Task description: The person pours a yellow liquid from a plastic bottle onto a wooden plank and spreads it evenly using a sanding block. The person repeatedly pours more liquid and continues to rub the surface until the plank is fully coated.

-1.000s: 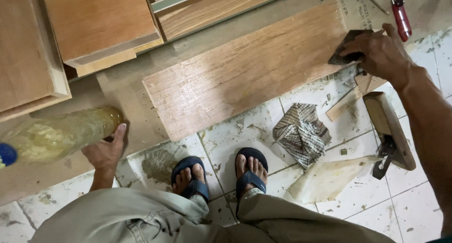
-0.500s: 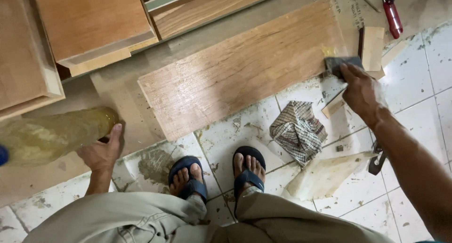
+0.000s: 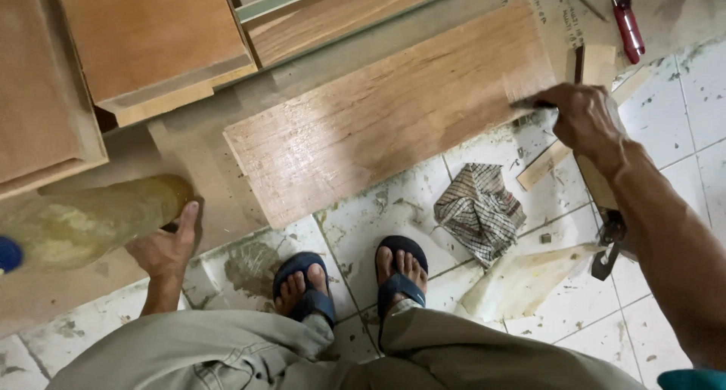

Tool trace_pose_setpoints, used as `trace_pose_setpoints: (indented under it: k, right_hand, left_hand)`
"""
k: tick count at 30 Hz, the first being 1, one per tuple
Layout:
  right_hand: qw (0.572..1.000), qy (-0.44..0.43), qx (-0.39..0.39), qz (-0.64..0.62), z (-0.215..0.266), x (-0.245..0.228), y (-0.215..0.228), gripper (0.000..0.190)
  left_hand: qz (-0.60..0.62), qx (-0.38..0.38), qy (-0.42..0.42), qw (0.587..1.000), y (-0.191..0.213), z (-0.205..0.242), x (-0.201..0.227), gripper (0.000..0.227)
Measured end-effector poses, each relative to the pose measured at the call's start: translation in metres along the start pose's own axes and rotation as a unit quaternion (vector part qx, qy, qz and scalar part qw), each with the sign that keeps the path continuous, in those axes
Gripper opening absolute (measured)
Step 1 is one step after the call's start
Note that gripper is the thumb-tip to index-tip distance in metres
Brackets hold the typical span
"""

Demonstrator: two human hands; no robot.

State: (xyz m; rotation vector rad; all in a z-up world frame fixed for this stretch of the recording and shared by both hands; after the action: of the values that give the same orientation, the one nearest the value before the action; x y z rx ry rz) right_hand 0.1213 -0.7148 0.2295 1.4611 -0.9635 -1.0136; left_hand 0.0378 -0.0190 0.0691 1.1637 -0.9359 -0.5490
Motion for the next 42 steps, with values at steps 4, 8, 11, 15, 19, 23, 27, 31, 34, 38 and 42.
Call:
trace_pose_setpoints:
  k: [4,8,11,15,19,23,27,31,34,38,42]
  right_hand:
    - [0.998,-0.004,-0.061,0.035,0.026,0.013,-0.006,0.05]
    - [0.975,-0.178,-0.134,0.001,0.025,0.016,-0.002,0.04]
    - [0.992,-0.113,0.032,0.051,0.019,0.052,-0.012,0.034]
    - [0.992,-0.005,0.127,0.025,-0.009,0.033,-0.021,0.025]
    - [0.984,-0.154,-0.086,0.039,-0.004,0.011,-0.01,0.052]
    - [0.942,-0.217,-0.151,0.207,0.025,0.062,-0.031,0.02]
    - [0.983,-0.086,0.03,0.158,-0.024,0.051,-0.034,0.046]
    - [0.997,-0.054,0.016,0.059,-0.064,0.053,-0.039,0.033]
    - [0.994,-0.095,-0.051,-0.022,-0.053,0.05,-0.024,0.036]
    - [0.972,-0.125,-0.175,0.093,0.001,0.074,-0.029,0.034]
    - [0.976,-0.173,-0.134,0.023,0.046,0.067,-0.028,0.038]
  left_hand:
    - [0.021,0.1,-0.129,0.986,0.003,0.004,0.003,0.085]
    - [-0.008,0.013,-0.027,1.0,0.009,0.003,0.005,0.111]
    - [0.031,0.009,-0.001,0.999,0.014,0.004,0.015,0.106]
    - [0.019,0.049,-0.055,0.997,0.016,0.006,0.016,0.102]
    - [-0.009,-0.002,-0.003,1.0,0.003,-0.001,0.009,0.103]
    - [-0.013,0.118,-0.139,0.983,-0.006,-0.001,-0.006,0.101]
    - [-0.006,0.15,-0.201,0.968,0.0,0.001,-0.001,0.083]
    - [-0.139,0.04,-0.074,0.987,-0.032,-0.01,-0.039,0.093]
    - [-0.168,-0.008,-0.032,0.985,-0.035,-0.01,-0.042,0.105]
    - [-0.058,-0.025,-0.003,0.998,-0.001,-0.003,0.003,0.116]
    - [-0.053,-0.022,-0.006,0.998,0.001,-0.002,0.006,0.117]
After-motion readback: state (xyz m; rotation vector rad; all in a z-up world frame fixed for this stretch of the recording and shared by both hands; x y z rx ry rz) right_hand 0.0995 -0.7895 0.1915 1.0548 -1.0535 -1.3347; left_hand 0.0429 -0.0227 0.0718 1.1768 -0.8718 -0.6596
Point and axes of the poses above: each hand's wrist, its own z-axis away from the middle knuckle, its own y-axis out of the back of the hand, x = y × z, the point moved 3 cm from there along -z, towards the middle knuckle, and after that the axes turned 8 degrees about x, right-handed, at the moved point
